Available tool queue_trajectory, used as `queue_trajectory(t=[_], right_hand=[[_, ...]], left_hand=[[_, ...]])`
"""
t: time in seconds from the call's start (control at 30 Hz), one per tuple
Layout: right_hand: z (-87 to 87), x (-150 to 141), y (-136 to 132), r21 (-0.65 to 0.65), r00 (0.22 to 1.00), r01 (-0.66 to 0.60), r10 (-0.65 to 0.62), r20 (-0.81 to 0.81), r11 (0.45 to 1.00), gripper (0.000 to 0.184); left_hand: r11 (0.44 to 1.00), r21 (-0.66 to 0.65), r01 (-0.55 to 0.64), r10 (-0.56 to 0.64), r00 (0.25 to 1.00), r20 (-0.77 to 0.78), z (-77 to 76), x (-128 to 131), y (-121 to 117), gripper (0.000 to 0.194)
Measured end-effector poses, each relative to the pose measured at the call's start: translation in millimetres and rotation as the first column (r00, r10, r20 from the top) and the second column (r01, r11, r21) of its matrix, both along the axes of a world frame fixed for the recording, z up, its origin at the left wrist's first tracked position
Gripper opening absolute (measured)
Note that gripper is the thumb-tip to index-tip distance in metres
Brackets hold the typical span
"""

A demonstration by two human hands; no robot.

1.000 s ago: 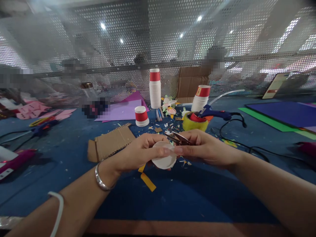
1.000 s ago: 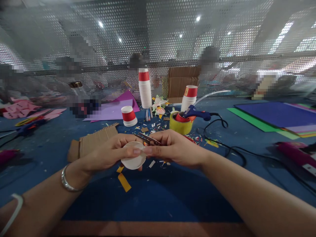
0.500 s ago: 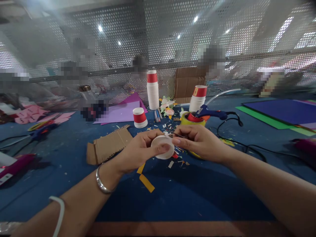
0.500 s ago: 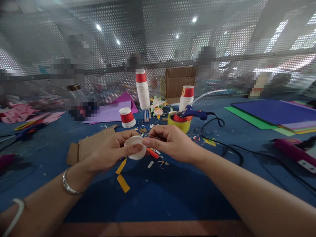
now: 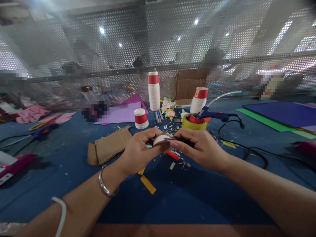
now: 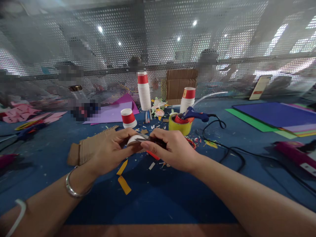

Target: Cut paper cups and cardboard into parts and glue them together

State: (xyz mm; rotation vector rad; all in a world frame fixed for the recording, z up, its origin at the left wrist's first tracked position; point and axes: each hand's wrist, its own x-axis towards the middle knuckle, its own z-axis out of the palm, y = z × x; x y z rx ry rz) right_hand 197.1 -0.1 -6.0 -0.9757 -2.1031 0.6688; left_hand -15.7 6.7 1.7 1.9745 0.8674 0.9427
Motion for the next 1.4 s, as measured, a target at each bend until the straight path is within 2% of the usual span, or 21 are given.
queue_trajectory(t=[0.2, 0.53, 0.77, 0.97, 1.07, 1.27, 1.4], right_hand=[[-0.8, -2, -5, 0.130, 1.000, 0.015, -0.016, 0.001, 0.991, 0.034], [0.3, -2, -8, 0.336, 0.999, 0.010, -0.023, 0.034, 0.942, 0.031], [0.6, -3, -9, 0.358, 0.997, 0.030, -0.052, 0.053, 0.933, 0.035], [1.2, -2, -8, 0.387, 0.995, 0.045, -0.074, 0.063, 0.921, 0.040], [0.2, -3, -8, 0.389, 0.994, 0.058, -0.090, 0.065, 0.920, 0.040], [-2.3, -3, -6, 0.341, 0.996, 0.057, -0.077, 0.044, 0.938, 0.039], [-2.2, -3, -6, 0.303, 0.997, 0.067, -0.079, 0.026, 0.950, 0.040]], left_hand=[[0.993, 0.106, -0.043, 0.050, 0.996, -0.067, -0.1, 1, -5, 0.014], [0.998, 0.045, -0.034, 0.036, 0.998, -0.049, 5.2, 1, -12, 0.017], [1.000, 0.003, -0.027, 0.027, 0.999, -0.025, 5.1, 1, -11, 0.017], [0.999, -0.005, -0.041, 0.041, 0.997, -0.064, 3.6, -2, -8, 0.021], [0.998, -0.050, -0.036, 0.034, 0.998, -0.047, 4.2, -1, -7, 0.019], [0.984, -0.178, 0.015, -0.007, 0.999, 0.044, 5.9, 3, -5, 0.020], [0.982, -0.187, 0.037, -0.028, 0.998, 0.050, 6.0, 3, -4, 0.020]])
